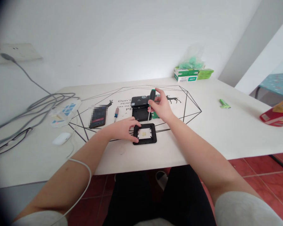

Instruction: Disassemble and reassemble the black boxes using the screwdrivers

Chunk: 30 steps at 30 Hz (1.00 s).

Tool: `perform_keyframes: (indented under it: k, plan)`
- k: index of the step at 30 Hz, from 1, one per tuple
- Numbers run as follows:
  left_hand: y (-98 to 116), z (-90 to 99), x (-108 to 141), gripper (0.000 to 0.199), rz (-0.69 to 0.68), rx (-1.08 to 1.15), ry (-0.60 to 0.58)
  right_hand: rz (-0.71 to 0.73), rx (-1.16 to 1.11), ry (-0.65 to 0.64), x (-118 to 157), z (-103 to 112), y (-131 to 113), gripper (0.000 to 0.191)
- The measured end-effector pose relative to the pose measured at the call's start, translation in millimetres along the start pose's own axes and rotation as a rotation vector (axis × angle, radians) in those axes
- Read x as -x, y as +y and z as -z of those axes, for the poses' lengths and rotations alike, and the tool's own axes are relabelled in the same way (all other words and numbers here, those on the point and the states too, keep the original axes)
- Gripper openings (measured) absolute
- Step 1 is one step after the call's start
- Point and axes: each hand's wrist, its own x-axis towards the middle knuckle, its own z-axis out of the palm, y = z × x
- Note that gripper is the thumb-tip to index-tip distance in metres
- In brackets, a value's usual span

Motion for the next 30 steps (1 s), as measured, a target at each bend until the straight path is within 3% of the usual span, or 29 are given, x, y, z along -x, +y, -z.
perform_keyframes:
  k: [4, 8, 17, 24, 30]
  plan:
    - [0.9, -3.5, -4.4, 0.057, -0.087, 0.021, 0.030, 0.142, 0.023, -0.175, 27.7, -23.2, -3.8, 0.089]
    - [2.5, -4.0, -6.3, 0.052, -0.110, 0.034, 0.040, 0.245, 0.131, -0.279, 35.6, -25.4, 0.6, 0.077]
    - [1.0, -4.5, -8.2, 0.046, -0.141, 0.073, 0.045, 0.301, 0.197, -0.296, 37.2, -24.1, -1.5, 0.070]
    - [2.9, -2.8, -7.7, 0.046, -0.088, 0.112, 0.040, 0.366, 0.282, -0.312, 36.4, -21.7, 5.4, 0.065]
    - [-3.6, -3.7, -12.6, 0.038, -0.109, 0.125, 0.031, 0.335, 0.197, -0.300, 36.4, -20.3, 4.0, 0.067]
